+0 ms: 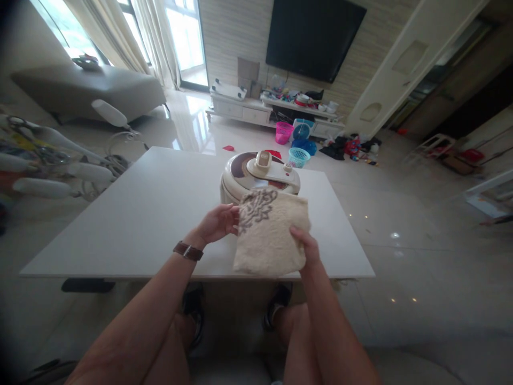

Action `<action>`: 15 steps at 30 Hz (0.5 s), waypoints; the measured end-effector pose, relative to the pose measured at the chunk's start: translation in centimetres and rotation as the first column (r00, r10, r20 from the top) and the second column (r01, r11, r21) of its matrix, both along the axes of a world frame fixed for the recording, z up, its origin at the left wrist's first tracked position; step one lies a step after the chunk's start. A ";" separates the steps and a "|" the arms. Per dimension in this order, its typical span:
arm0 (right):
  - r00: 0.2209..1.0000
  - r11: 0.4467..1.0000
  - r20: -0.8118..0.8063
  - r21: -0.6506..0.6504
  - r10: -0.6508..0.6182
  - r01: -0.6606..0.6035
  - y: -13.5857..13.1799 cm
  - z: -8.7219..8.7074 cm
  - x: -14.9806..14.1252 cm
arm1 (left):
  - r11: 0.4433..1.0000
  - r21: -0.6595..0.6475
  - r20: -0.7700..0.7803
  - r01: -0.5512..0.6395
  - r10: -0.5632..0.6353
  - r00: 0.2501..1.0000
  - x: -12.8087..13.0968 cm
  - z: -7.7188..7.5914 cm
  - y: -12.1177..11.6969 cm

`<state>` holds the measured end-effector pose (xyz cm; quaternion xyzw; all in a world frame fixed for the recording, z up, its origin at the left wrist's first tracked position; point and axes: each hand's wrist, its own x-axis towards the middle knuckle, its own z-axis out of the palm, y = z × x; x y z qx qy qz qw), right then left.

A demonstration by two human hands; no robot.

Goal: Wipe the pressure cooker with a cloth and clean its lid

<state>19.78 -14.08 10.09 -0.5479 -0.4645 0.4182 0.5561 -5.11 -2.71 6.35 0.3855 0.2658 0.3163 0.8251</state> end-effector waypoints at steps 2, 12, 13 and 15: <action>0.988 0.983 0.049 0.122 -0.146 0.139 0.2 2.0 1.3 | 0.999 0.033 -0.005 0.031 -0.030 1.000 -0.4 0.3 0.2; 0.404 0.961 0.876 0.276 -0.262 0.026 6.3 4.7 -2.2 | 0.977 0.067 -0.259 -0.204 0.214 0.942 -0.1 -1.0 0.8; 0.346 0.973 0.918 0.225 -0.194 -0.051 7.0 4.4 -3.2 | 0.977 0.079 -0.280 -0.200 0.214 0.936 -0.1 -1.1 0.8; 0.242 0.977 0.963 0.157 -0.120 -0.142 8.1 3.9 -4.5 | 0.977 0.105 -0.307 -0.188 0.212 0.928 0.1 -1.2 0.8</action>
